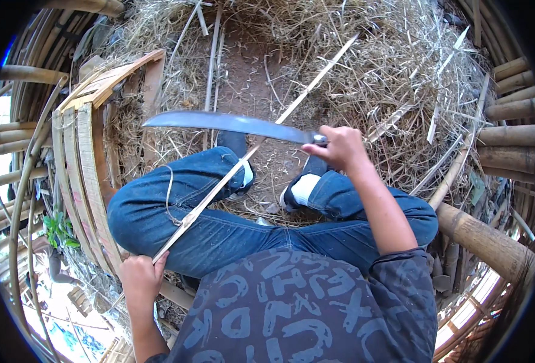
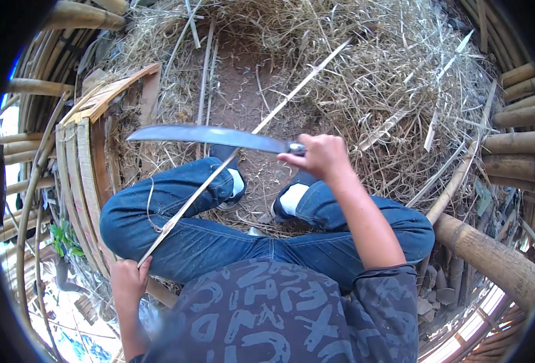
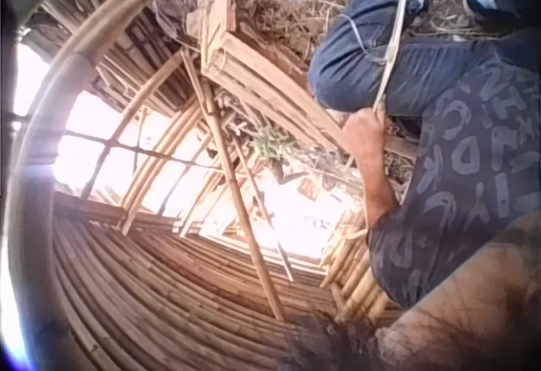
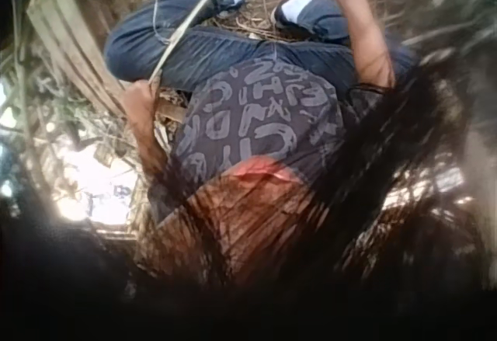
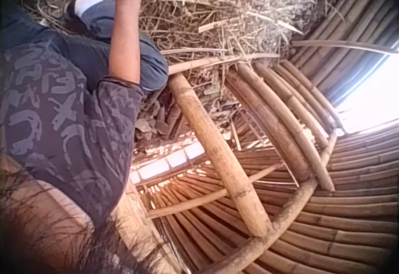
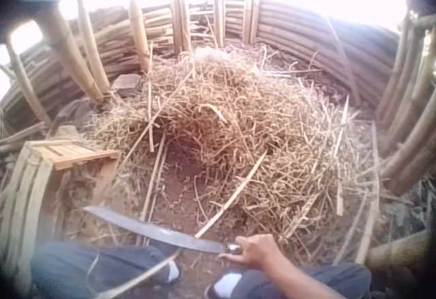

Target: The person shaves a thin strip of bamboo with a large knife, holding the strip in one hand and drawing the blade along its length to smooth it.

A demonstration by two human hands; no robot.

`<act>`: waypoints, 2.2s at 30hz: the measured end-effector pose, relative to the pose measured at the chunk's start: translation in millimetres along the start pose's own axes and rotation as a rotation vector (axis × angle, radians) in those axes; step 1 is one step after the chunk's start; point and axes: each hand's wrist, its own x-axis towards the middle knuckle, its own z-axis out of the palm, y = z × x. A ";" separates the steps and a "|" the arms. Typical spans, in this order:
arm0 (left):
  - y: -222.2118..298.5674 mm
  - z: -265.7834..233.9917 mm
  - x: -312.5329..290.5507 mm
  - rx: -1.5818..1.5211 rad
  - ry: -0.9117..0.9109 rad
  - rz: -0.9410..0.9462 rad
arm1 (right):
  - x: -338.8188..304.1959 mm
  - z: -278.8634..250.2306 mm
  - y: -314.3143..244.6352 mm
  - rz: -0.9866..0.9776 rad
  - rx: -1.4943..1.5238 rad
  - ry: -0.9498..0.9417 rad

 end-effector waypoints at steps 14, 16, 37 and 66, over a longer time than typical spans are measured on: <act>0.4 -3.7 1.7 0.011 -0.049 -0.040 | 9.4 -3.4 -15.7 -0.006 0.001 -0.011; -2.3 0.1 1.2 0.013 -0.047 -0.024 | 6.6 -0.9 1.6 0.001 0.002 0.000; 5.3 -3.9 11.3 0.003 -0.058 0.006 | -23.3 -7.7 104.1 0.427 0.273 -0.092; 1.4 3.2 7.6 -0.043 -0.045 0.009 | -15.3 0.4 95.3 0.183 -0.046 0.026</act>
